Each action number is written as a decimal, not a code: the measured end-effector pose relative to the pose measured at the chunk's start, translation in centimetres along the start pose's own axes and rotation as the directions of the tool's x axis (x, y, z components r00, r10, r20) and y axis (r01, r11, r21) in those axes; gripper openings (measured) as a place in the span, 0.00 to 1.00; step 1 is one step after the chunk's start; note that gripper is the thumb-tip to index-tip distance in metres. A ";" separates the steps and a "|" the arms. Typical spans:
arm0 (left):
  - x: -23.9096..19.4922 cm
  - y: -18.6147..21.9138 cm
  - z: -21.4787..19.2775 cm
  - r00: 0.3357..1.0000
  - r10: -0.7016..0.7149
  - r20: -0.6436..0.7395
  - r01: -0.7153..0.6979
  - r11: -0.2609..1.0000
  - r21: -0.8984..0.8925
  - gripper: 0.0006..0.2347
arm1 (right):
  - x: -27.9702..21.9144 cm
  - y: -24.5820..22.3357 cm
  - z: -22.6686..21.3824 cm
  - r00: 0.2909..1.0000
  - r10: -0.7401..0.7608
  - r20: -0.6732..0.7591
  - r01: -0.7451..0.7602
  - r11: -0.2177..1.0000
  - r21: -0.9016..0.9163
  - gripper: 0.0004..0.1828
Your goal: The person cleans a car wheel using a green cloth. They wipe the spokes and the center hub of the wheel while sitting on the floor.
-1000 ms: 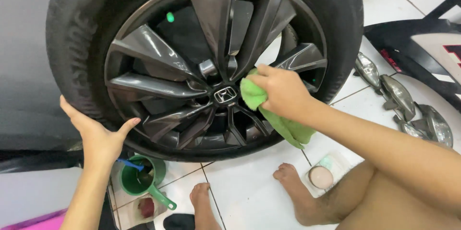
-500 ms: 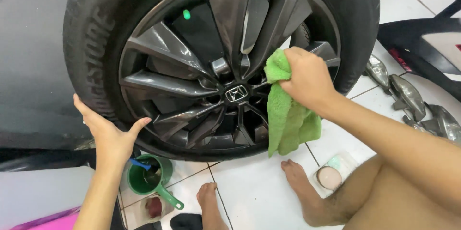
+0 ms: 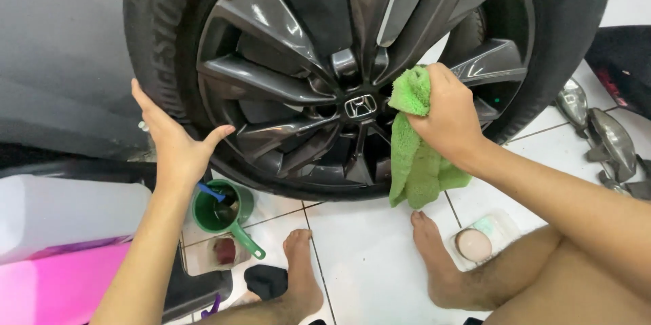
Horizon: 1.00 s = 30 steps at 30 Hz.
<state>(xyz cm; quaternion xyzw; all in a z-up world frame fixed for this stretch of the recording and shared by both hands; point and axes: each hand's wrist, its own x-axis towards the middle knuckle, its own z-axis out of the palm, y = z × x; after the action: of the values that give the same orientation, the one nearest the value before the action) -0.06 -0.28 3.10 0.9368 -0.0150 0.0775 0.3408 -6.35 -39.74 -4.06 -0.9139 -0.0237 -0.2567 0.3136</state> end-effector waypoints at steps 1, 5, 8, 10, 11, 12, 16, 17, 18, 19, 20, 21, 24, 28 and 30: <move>0.0 -0.2 0.0 1.000 -0.006 -0.005 0.006 1.000 0.002 0.59 | -0.2 -0.6 0.2 1.000 -0.005 0.005 0.005 1.000 0.005 0.13; -0.4 -0.4 -0.2 1.000 0.011 -0.002 -0.011 1.000 -0.013 0.59 | -1.5 -0.6 1.8 0.999 -0.021 -0.040 0.023 0.999 0.047 0.14; -0.5 0.3 -0.4 1.000 0.022 -0.001 -0.022 1.000 -0.022 0.59 | -2.6 0.0 4.0 0.976 -0.202 0.087 0.211 0.971 -0.116 0.14; -0.5 0.3 -0.4 0.999 0.032 -0.001 -0.032 0.999 -0.025 0.59 | -2.8 -0.1 5.0 0.918 -0.329 0.219 0.376 0.899 -0.224 0.14; -0.5 0.2 -0.3 1.000 0.025 0.004 -0.025 0.999 -0.021 0.59 | -2.6 0.0 5.3 0.862 -0.442 0.249 0.506 0.789 -0.349 0.13; -0.4 0.0 -0.4 1.000 0.020 0.014 -0.020 1.000 -0.011 0.59 | -2.5 -0.1 5.8 0.793 -0.535 0.290 0.606 0.649 -0.459 0.12; -0.4 0.3 -0.6 1.000 0.001 0.016 -0.001 1.000 0.003 0.59 | 1.0 0.7 6.4 0.821 -0.554 0.137 0.551 0.709 -0.439 0.15; -0.6 0.1 -0.5 1.000 0.005 0.013 -0.005 1.000 -0.007 0.59 | 0.9 0.9 7.1 0.832 -0.540 0.129 0.545 0.749 -0.377 0.14; -0.3 0.1 -0.5 1.000 0.017 -0.004 -0.017 1.000 -0.021 0.60 | 1.6 1.2 7.7 0.837 -0.535 0.114 0.541 0.778 -0.319 0.14; -0.3 -0.2 -0.8 1.000 0.014 -0.021 -0.014 1.000 -0.020 0.60 | 1.3 0.7 8.3 0.828 -0.550 0.109 0.553 0.772 -0.314 0.14; -0.2 -0.3 -0.8 1.000 0.017 -0.010 -0.017 1.000 -0.021 0.60 | 0.4 0.4 8.6 0.835 -0.538 0.116 0.540 0.761 -0.359 0.13; -0.1 -0.3 -0.7 1.000 0.019 0.001 -0.019 1.000 -0.023 0.60 | -0.4 0.1 8.9 0.841 -0.526 0.122 0.527 0.748 -0.403 0.12; -0.1 -0.5 -0.6 1.000 0.011 -0.005 -0.011 1.000 -0.013 0.60 | -0.1 -1.5 7.3 0.846 -0.498 0.191 0.531 0.755 -0.385 0.15; -0.1 -0.8 -0.7 1.000 0.005 -0.002 -0.005 0.999 -0.041 0.60 | -3.0 -1.2 9.0 0.796 -0.477 0.372 0.605 0.644 -0.469 0.11; -0.1 -0.7 -0.7 1.000 0.015 -0.005 -0.015 0.999 -0.035 0.60 | -2.9 -1.1 9.4 0.780 -0.433 0.451 0.608 0.695 -0.384 0.17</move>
<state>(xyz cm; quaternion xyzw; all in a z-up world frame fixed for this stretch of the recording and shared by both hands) -0.22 0.76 3.17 0.9304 -0.0227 0.0817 0.3567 -4.81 -33.01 -11.14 -0.9462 -0.2680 -0.1780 -0.0351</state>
